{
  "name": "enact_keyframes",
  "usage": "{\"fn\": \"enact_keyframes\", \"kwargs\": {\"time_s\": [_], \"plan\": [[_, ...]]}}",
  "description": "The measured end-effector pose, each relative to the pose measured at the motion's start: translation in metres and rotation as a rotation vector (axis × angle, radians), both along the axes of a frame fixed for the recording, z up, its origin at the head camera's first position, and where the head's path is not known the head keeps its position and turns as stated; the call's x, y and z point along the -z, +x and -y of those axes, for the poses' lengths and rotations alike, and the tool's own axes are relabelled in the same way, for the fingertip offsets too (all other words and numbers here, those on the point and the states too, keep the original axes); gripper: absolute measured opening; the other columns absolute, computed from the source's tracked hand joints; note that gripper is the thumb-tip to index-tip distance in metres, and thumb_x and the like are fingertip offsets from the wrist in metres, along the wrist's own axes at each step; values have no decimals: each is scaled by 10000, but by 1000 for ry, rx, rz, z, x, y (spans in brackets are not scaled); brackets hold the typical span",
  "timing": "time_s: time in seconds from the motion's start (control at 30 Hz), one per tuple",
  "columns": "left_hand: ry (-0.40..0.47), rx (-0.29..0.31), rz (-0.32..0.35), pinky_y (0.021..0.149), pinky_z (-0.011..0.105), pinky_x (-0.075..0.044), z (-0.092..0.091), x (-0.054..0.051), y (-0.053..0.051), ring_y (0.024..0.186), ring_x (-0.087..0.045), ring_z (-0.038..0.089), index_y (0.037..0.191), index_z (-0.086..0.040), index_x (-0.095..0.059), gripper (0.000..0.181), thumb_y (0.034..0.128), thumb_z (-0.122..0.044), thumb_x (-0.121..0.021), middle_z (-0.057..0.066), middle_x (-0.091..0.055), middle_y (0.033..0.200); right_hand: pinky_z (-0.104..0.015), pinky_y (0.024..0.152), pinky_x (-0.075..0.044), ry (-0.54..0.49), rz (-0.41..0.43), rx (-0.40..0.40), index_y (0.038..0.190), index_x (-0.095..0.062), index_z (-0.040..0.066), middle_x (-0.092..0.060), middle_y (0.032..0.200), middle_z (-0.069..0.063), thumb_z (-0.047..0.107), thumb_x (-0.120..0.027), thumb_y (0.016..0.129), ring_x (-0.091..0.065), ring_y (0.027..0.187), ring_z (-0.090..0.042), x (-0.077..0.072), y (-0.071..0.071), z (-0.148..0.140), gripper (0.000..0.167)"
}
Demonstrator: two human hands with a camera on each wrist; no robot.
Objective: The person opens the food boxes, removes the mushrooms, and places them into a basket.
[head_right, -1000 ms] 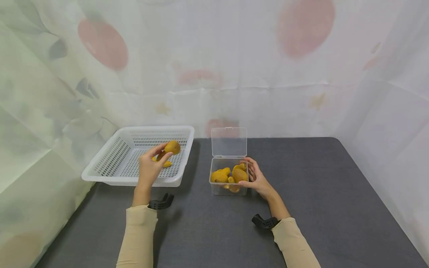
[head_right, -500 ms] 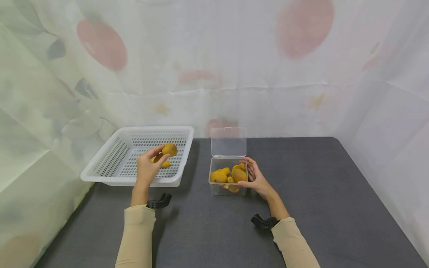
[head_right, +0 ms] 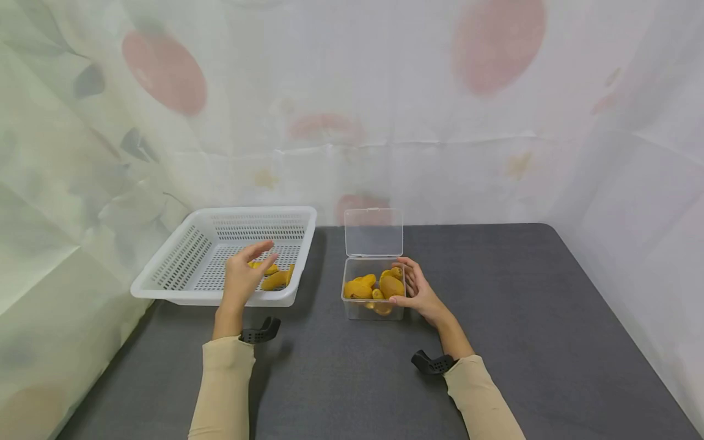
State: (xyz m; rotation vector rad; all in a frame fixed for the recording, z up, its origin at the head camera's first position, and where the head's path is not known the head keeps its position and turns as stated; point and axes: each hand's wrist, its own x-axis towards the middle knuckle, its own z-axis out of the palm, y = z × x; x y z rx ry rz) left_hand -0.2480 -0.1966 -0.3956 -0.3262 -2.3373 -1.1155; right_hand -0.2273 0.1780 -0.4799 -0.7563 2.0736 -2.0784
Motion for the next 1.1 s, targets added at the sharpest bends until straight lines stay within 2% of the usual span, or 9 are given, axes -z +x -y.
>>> {"fn": "enact_keyframes", "kwargs": {"time_s": [0.13,0.33,0.47,0.53,0.6,0.73,0.87,0.97,1.1], "plan": [[-12,30,-22,940,463,-551,-5,-5,3,1055,-673,348,1134,25,-694,318,837,-82,-737,190,-722,1115,0,1022,-319,8,3,-3,1510,-98,41,-137,1555,-288,57,-679,871,-9,1473,-467,0,-1,1,863],[-49,65,-65,902,443,-570,-13,-6,6,1016,-695,337,1114,27,-702,315,820,-74,-752,183,-730,1094,-26,1071,-293,6,0,0,1505,-100,28,-121,1562,-294,68,-691,862,-24,1480,-453,-2,0,1,874],[-49,115,-65,913,443,-567,-21,-8,9,1031,-691,342,1115,41,-696,323,811,-53,-754,195,-723,1107,-411,1256,-188,20,10,6,1502,-97,14,-97,1580,-290,93,-709,855,-11,1485,-454,-4,0,0,893],[-54,140,-73,907,447,-568,-26,-9,10,1025,-690,342,1110,47,-696,321,810,-51,-754,197,-724,1102,-607,1208,-70,17,13,5,1498,-97,6,-73,1588,-292,97,-714,851,14,1484,-460,-4,0,1,900],[-69,163,-94,893,444,-575,-31,-10,12,1007,-696,338,1098,45,-702,312,808,-57,-757,193,-731,1083,-660,1173,-14,5,13,0,1496,-93,-2,-50,1590,-297,94,-715,849,45,1479,-467,-4,0,1,903],[-97,201,-114,883,434,-580,-39,-12,15,994,-700,324,1092,28,-710,309,801,-59,-764,177,-738,1068,-373,1264,-187,1,1,1,1506,-93,15,-87,1586,-280,98,-710,855,0,1494,-422,-2,0,0,901],[-118,231,-85,891,418,-579,-47,-12,18,1018,-692,299,1125,-8,-706,329,808,-73,-761,146,-734,1104,-42,1048,-342,-7,-22,5,1513,-97,22,-189,1560,-237,89,-700,863,-175,1492,-228,0,0,0,889],[-148,279,-85,890,418,-576,-54,-13,20,1029,-687,292,1149,-17,-694,344,818,-86,-754,138,-732,1116,-46,1007,-376,-21,-38,2,1510,-97,8,-247,1549,-176,79,-694,867,-242,1436,-61,1,0,0,880],[-174,353,-74,915,422,-567,-65,-16,23,1064,-683,287,1169,-23,-682,354,829,-98,-745,137,-725,1133,-60,998,-388,-27,-44,-3,1508,-93,2,-267,1547,-131,78,-689,870,-256,1400,26,1,0,0,877]]}}
